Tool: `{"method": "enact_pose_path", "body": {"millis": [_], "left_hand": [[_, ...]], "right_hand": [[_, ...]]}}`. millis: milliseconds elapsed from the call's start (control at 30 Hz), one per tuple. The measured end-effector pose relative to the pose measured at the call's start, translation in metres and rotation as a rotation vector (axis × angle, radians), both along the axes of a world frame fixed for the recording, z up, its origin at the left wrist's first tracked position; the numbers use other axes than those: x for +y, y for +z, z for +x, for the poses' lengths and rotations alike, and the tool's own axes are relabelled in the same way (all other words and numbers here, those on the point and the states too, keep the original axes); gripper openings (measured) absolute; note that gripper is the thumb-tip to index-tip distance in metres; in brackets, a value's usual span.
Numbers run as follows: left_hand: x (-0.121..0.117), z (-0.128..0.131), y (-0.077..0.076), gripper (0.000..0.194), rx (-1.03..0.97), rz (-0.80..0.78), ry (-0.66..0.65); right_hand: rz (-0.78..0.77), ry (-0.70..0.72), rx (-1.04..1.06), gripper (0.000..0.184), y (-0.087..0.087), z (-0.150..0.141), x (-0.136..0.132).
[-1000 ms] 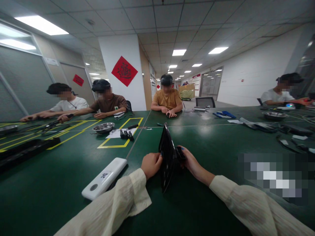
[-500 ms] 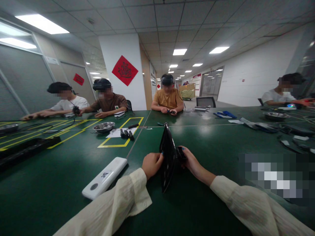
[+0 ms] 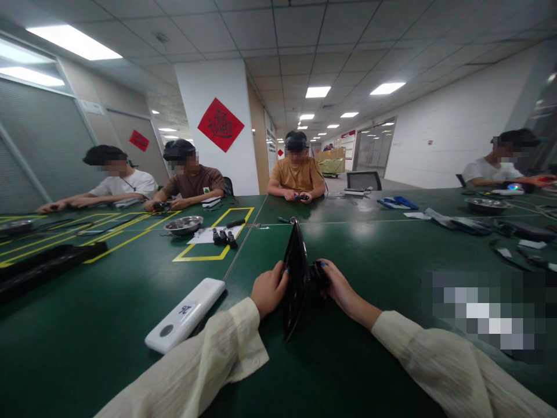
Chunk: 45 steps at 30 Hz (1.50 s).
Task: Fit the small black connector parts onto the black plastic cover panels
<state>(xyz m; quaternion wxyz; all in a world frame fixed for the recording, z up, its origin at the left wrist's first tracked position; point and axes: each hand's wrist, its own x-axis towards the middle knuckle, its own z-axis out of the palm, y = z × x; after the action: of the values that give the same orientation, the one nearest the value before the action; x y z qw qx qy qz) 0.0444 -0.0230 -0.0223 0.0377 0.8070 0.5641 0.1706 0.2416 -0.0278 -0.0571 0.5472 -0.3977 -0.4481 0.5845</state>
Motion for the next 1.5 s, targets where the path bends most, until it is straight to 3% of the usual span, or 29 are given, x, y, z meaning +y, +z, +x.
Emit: {"method": "enact_pose_path", "body": {"millis": [533,1500], "left_hand": [[0.001,-0.003,-0.002,0.033,0.125,0.046,-0.024],[0.004,-0.002,-0.001,0.039,0.102,0.050,-0.106]], "right_hand": [[0.006,-0.016,-0.035,0.041,-0.005,0.001,0.003],[0.045,0.008,-0.086,0.041,-0.011,0.004,0.006]]}}
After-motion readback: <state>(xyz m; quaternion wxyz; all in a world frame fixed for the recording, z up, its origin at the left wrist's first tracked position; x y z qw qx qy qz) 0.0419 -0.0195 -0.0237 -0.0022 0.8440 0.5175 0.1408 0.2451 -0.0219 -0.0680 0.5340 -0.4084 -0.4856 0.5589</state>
